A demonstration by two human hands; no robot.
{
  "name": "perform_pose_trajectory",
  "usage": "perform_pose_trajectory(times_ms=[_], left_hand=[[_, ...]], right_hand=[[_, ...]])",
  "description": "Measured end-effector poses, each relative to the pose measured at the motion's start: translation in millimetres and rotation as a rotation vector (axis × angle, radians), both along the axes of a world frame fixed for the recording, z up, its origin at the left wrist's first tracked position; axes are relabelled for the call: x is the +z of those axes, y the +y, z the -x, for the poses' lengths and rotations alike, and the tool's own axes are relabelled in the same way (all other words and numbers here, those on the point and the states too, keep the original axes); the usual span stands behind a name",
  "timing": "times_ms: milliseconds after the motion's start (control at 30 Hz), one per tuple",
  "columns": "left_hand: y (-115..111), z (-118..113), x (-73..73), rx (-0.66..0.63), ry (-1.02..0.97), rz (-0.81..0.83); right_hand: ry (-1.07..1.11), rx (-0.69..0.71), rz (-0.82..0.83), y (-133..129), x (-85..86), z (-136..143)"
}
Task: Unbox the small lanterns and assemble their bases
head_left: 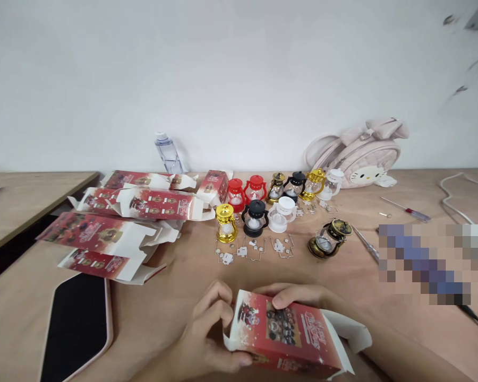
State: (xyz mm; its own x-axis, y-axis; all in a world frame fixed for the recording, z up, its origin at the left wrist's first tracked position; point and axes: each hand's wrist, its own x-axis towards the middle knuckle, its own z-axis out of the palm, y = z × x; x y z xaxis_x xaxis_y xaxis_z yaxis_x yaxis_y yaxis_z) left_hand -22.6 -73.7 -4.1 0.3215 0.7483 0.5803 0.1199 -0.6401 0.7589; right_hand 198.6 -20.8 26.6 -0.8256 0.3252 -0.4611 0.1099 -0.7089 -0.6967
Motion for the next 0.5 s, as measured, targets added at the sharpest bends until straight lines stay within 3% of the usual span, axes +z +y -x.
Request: perform_pose_trajectory(times_ms=[167,333,500], left_hand=[[2.9,-0.3,8.2,0.095,0.065,-0.121],[9.7,0.8,18.8,0.082,0.098,0.000],[10.3,3.8,13.6,0.123,0.015,0.130]], right_hand=[[0.021,0.011,0.054,2.1,-11.2,1.5],[-0.010,-0.005,0.071,6.7,-17.4,1.8],[0.136,-0.029,0.095,2.8,-19.1,-0.4]])
